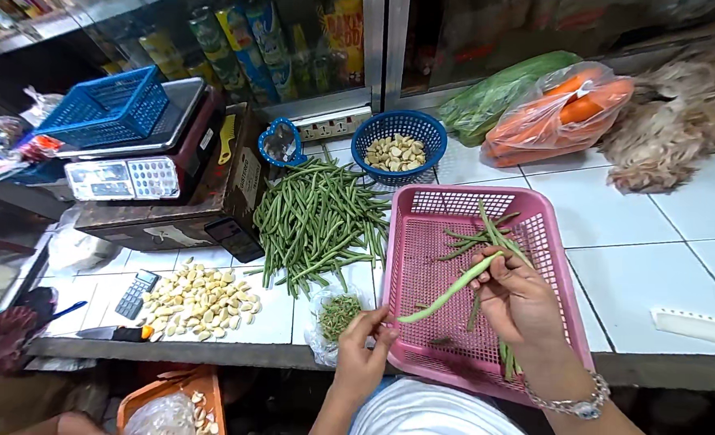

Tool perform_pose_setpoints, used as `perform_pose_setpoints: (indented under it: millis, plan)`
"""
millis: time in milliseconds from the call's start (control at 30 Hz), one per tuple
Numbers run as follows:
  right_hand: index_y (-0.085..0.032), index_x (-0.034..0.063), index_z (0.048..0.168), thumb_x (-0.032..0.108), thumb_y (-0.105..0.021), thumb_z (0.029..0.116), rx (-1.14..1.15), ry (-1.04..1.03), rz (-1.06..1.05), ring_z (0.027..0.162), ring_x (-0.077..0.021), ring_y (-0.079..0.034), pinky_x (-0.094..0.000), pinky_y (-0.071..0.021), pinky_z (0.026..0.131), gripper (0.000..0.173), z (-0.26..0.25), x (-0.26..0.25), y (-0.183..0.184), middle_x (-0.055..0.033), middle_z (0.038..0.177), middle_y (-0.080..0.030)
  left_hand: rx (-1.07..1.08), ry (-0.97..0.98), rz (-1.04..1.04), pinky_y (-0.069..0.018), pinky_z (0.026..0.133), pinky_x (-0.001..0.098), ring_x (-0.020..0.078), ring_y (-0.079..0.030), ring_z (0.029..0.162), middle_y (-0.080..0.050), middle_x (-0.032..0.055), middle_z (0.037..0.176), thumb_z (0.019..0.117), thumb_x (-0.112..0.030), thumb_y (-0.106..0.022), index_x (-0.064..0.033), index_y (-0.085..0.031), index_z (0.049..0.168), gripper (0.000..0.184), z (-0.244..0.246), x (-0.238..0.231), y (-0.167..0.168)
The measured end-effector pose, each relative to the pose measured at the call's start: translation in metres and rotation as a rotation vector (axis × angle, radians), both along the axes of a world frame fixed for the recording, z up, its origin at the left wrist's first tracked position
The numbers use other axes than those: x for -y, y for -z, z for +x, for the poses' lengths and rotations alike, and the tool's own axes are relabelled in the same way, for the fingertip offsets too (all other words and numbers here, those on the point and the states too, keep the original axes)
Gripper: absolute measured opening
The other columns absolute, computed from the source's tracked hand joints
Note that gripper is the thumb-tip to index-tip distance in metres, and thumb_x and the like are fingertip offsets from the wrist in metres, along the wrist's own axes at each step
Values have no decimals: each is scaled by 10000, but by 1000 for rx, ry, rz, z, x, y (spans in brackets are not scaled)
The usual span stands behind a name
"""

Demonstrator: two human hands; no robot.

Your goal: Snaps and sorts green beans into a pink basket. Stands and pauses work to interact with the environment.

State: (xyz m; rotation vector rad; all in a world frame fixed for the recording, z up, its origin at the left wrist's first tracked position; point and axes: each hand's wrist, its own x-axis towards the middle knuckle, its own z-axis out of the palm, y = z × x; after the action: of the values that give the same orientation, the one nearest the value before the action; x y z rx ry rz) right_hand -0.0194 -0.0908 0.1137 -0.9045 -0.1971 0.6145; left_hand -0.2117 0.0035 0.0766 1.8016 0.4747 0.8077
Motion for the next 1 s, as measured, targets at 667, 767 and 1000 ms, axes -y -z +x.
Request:
perform_pose_setpoints:
  millis: [667,767,1000]
  plan:
    - [-655,1,1057,-81,-543,937,233,-448,-341,633,34,-633,-137,-552,621,183,-49,-2,13,98,804,-688,-25,-234,842,-539,721,228,186,-670,722,-715,109,783,927,-109,-544,5,-731,876,225,21,5,6]
    - [-652,-27,1096,-70,-551,935,340,-462,-340,647,61,-617,-118,-536,630,194,-46,-2,15,109,822,-682,-8,-179,825,-531,721,215,186,-657,717,-700,116,779,928,-86,-539,16,-712,879,207,21,3,4]
    - [-646,-61,1152,-34,-559,936,475,-675,-318,653,90,-590,-99,-516,636,234,-28,4,13,118,828,-663,71,22,582,-508,761,158,153,-635,756,-674,135,785,877,-2,-572,43,-689,880,126,14,0,1]
